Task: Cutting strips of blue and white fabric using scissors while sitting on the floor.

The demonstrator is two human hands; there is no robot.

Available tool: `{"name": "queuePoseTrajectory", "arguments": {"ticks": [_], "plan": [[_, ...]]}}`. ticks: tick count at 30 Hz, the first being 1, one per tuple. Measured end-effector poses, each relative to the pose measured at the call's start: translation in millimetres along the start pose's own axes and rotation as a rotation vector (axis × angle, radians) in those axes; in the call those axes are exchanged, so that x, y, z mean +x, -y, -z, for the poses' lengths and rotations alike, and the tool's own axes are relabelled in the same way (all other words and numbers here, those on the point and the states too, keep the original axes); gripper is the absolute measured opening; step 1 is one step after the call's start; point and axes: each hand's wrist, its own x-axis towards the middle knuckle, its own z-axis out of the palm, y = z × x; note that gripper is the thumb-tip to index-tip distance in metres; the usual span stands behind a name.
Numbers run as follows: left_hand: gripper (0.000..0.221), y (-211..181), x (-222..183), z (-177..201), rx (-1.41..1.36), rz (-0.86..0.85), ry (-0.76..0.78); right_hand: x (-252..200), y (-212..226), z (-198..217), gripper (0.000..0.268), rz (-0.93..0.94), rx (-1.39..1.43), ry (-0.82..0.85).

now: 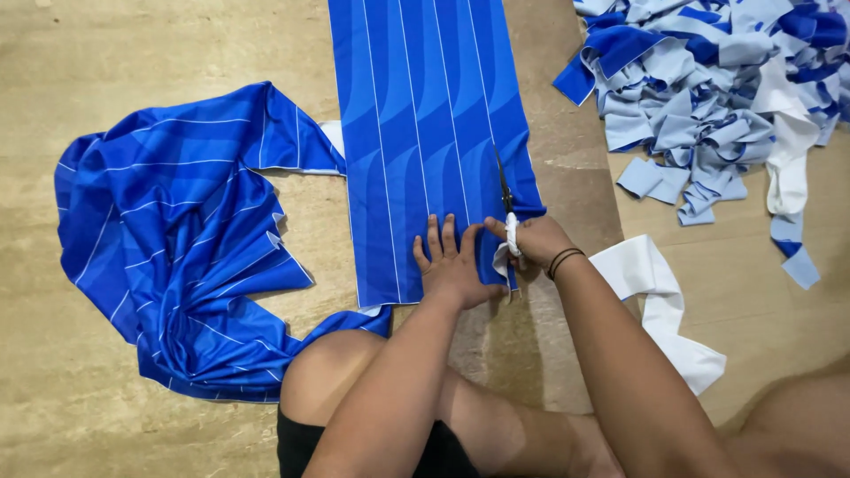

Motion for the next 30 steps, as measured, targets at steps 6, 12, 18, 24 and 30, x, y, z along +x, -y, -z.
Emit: {"name": "queuePoseTrajectory", "arguments": {"ticks": [6, 12, 18, 24, 30], "plan": [[0.123, 2.2, 5.2, 4.2, 0.001, -0.002, -0.016, 9.4, 15.8, 4.6, 0.056, 0.014, 0.0, -0.004], [0.123, -0.3, -0.3, 8.3, 0.003, 0.008, 0.028, 24.1, 23.2, 7.8, 0.058, 0.02, -0.011, -0.012], [0.122, -3.1, 7.8, 9.1, -0.027, 0.016, 0.034, 28.4, 51.2, 14.6, 0.058, 0.016, -0.04, -0.009], [0.124, -2.5, -2.5, 4.4, -0.04, 0.015, 0.0, 39.8, 54.1, 13.1, 0.062, 0.018, -0.16, -0.018], [0.121, -8.2, -4.2, 13.5, -0.13, 0.047, -0.002, 59.7, 75.2, 19.6, 0.061, 0.014, -0.12, -0.017]]}}
